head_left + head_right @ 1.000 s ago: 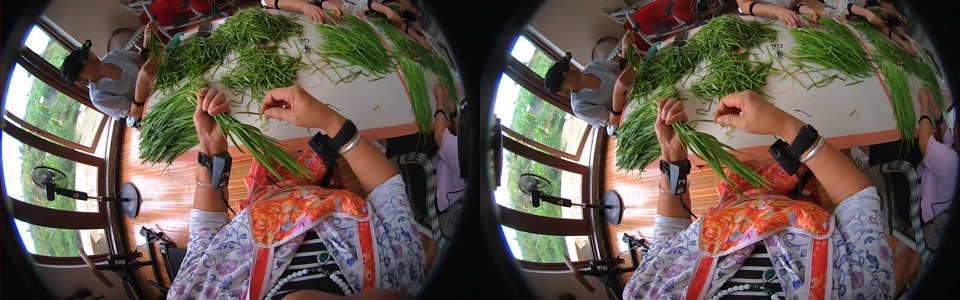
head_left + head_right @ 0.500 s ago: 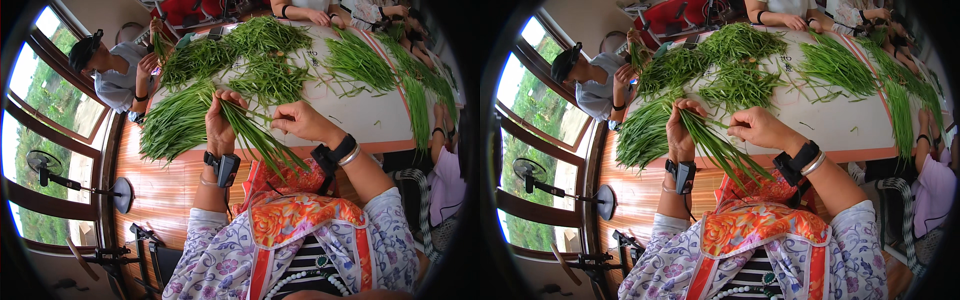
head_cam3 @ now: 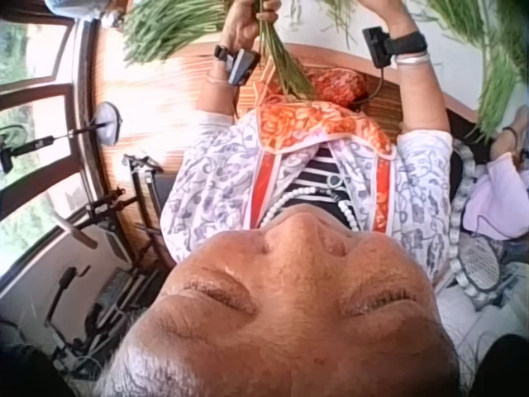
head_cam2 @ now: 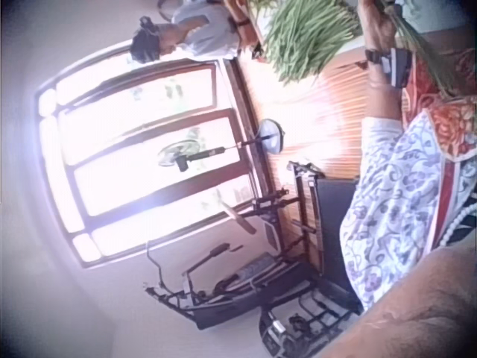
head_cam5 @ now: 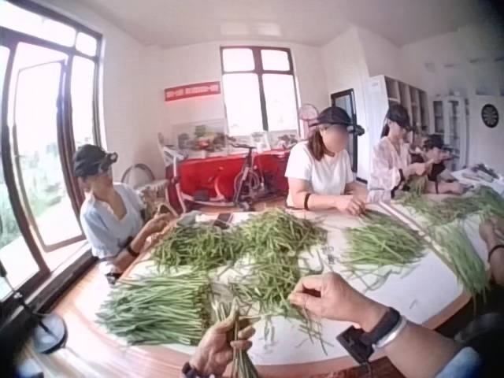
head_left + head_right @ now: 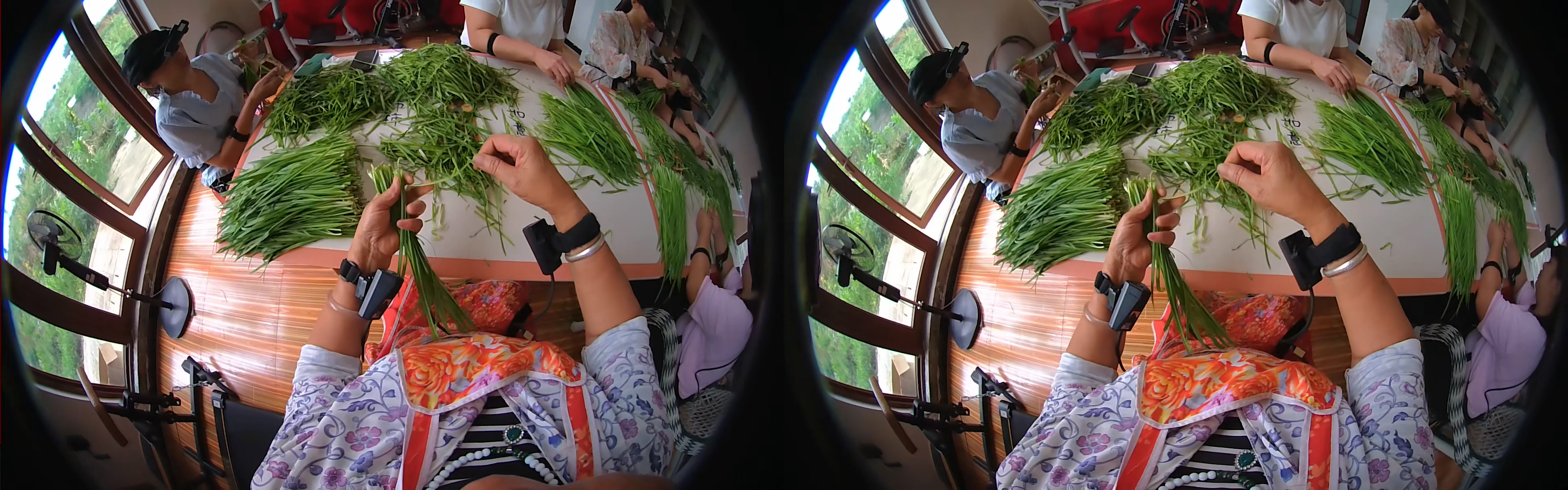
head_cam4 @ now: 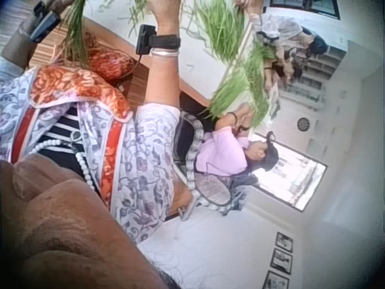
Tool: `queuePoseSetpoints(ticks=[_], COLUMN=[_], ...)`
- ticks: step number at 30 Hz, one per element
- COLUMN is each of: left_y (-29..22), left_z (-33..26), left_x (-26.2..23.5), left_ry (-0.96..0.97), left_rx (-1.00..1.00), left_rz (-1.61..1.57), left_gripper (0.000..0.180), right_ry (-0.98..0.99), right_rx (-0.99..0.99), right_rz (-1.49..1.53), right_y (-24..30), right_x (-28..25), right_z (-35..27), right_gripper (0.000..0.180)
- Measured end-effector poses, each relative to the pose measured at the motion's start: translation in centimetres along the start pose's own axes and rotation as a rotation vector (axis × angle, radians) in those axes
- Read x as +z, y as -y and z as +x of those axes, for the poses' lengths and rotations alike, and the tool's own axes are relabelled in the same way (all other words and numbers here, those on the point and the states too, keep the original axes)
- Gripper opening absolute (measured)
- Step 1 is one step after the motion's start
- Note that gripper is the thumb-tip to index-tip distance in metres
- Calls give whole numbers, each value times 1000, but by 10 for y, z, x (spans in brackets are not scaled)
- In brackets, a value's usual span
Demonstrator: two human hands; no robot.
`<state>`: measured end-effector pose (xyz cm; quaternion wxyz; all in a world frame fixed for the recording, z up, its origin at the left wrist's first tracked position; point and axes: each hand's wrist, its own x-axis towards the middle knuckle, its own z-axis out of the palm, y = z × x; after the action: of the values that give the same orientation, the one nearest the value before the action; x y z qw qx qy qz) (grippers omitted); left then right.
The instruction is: The person puts a phone into a bag, walks to a table, and sits down to clean chives. They remove the ends of the chives by hand and place the cleaned stalks into a pile on the table.
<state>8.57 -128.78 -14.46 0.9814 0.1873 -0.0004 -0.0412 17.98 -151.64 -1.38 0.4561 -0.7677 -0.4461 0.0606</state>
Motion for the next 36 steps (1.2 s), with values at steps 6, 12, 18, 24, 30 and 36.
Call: queuePoseSetpoints(ticks=[6, 12, 18, 24, 30, 36], left_y=[-2, -9, -9, -10, -8, 1], left_z=[-11, -24, -31, -38, -35, -34], left_x=[0, -8, 0, 13, 14, 35], left_ry=[220, 255, 259, 241, 203, 173], left_rx=[-127, -94, -90, -106, -112, -119], left_rz=[-143, -34, 4, 124, 227, 428], left_gripper=[36, 39, 42, 42, 39, 37], right_ry=[-142, -198, -285, 39, 222, 289], right_rx=[-68, -4, -65, 20, -112, -60], right_rz=[-17, 261, 147, -1046, -182, -17], right_y=[-13, -12, -26, -35, 2, -1], right_x=[-14, -32, -30, -15, 39, 50], right_z=[35, 80, 112, 103, 59, 37], right_gripper=[20, 19, 21, 24, 27, 18])
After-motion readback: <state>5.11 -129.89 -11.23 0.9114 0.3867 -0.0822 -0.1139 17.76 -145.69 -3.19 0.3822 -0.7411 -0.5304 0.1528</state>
